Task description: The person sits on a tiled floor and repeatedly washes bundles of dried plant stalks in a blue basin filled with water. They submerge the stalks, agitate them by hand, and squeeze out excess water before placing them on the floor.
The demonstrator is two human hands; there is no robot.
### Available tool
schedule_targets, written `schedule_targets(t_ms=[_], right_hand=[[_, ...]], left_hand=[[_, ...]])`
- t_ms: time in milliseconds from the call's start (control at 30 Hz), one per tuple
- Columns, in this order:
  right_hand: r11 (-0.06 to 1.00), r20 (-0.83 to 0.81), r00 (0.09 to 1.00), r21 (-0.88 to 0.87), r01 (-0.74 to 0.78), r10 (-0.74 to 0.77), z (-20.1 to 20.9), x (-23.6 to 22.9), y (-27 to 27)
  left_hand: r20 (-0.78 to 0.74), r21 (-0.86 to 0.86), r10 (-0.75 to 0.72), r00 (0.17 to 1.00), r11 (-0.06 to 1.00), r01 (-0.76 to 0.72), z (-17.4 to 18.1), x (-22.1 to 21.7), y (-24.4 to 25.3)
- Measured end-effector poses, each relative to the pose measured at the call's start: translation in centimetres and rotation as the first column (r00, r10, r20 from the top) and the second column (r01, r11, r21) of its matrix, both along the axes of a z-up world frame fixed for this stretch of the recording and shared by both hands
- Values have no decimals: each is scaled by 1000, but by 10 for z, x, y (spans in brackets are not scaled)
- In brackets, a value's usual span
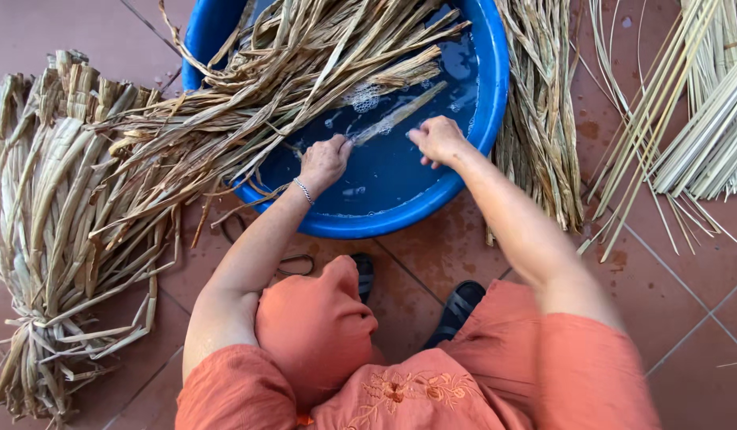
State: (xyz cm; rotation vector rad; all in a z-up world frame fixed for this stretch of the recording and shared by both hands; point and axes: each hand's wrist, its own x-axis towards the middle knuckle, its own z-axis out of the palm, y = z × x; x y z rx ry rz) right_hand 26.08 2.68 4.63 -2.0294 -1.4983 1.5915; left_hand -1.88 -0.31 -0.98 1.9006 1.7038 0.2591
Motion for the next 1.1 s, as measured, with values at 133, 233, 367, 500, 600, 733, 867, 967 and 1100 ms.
schedule_targets(t_ms=[133,233,367,500,600,733,867,967,1100], right_hand=[[808,-334,737,-210,550,-588,-60,-13,16],[671,-557,471,-227,706,-684,-84,-22,13],[577,-641,363,-155,802,-676,-85,-24,15],[579,-561,440,-89,810,-701,-109,-23,17],[592,-610,467,-4,806,-641,-147,-28,21],[674,-562,510,-121,729,-651,-156,-40,9],[635,-590,402,-258,728,-700,-135,-46,1],[622,-598,359,-315,717,-717,-146,-43,3],[524,-622,219,-362,771,-752,-177,-38,9]], left_hand=[[258,-104,-36,966,993,64,-22,-22,4],[305,-414,69,950,908,67,-21,-29,6],[185,-405,1,983,911,75,-28,-28,5],[157,-162,-163,974,969,188,-47,-20,13],[344,-66,-134,929,984,167,-42,6,15],[554,-511,262,790,856,74,-35,68,31],[530,-265,164,832,964,-21,-47,100,42],[574,-238,108,812,971,39,-62,105,47],[352,-269,-27,936,955,128,-61,105,41]])
